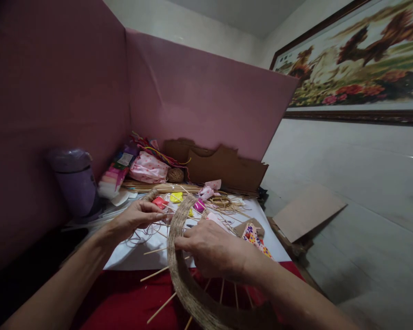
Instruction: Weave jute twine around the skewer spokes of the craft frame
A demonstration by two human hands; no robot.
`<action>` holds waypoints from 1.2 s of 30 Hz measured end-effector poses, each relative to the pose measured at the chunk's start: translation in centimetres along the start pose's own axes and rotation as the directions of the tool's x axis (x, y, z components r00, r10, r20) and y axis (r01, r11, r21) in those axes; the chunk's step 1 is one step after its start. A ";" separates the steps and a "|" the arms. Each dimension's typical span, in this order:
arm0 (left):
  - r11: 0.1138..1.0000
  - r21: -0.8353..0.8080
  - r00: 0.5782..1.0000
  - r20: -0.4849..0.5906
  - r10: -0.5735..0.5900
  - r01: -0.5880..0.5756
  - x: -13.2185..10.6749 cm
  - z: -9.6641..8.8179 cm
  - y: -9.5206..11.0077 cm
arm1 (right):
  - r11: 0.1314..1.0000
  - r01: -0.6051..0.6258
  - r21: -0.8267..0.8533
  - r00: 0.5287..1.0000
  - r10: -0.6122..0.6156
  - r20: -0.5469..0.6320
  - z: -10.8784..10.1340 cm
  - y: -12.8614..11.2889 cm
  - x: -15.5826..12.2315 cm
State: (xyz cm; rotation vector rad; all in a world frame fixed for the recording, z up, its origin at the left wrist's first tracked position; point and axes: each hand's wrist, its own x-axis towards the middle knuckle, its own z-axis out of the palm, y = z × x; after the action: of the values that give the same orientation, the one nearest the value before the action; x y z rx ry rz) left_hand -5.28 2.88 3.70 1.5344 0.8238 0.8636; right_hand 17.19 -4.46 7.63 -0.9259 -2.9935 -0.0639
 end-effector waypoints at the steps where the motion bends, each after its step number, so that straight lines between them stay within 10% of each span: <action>1: 0.999 0.019 1.000 0.000 0.030 -0.030 0.1 0.1 -0.1 | 1.000 0.002 -0.003 1.000 -0.002 0.002 0.0 0.0 0.0; 11: 0.788 0.561 0.926 -0.094 0.365 -0.254 0.6 0.2 -2.2 | 0.997 0.008 0.072 0.998 -0.012 0.059 -0.2 -0.3 0.1; 27: 0.999 -0.043 0.983 -0.184 0.018 -0.026 0.3 -1.0 -0.4 | 0.986 0.167 0.011 0.986 -0.167 -0.011 -1.1 -2.5 -1.3; 36: 0.998 -0.052 0.987 -0.151 -0.054 0.046 0.3 -0.6 -0.6 | 0.980 0.196 -0.036 0.976 -0.198 -0.086 -1.5 -2.7 -1.2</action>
State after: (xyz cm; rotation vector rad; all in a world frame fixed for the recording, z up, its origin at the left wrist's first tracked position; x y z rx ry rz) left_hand -5.66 3.51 3.16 1.4126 0.9419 0.9661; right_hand 16.63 -7.44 8.97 -0.6072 -2.9962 -0.1431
